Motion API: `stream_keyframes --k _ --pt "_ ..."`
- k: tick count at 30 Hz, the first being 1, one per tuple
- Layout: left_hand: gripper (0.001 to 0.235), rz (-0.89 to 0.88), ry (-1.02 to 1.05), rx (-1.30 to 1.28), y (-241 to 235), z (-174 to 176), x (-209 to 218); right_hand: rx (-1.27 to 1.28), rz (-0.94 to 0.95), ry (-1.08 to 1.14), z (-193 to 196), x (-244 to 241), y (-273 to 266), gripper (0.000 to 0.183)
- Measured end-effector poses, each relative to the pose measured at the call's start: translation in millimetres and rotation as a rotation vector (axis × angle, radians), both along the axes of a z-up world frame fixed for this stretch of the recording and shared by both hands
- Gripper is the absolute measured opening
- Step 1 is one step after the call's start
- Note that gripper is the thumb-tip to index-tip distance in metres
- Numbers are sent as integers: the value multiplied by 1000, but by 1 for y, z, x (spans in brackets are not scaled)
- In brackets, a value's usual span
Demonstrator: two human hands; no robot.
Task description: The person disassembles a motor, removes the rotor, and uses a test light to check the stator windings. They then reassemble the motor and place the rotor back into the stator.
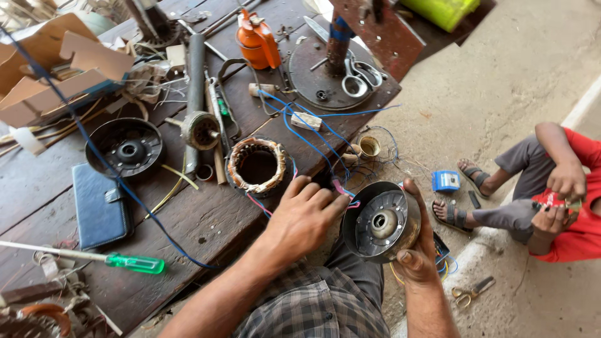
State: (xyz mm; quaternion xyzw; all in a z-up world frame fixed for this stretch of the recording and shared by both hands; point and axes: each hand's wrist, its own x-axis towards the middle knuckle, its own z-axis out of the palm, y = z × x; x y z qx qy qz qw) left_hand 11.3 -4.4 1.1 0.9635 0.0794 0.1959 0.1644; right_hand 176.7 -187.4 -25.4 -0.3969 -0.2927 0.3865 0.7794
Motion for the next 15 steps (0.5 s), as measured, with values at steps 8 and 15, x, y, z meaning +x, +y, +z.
stream_keyframes --k 8,15 --pt "56 159 -404 125 -10 -5 -4 -50 -18 110 -21 9 6 113" --pt "43 211 -400 -809 -50 -66 -25 -184 -87 504 -63 31 -5 74"
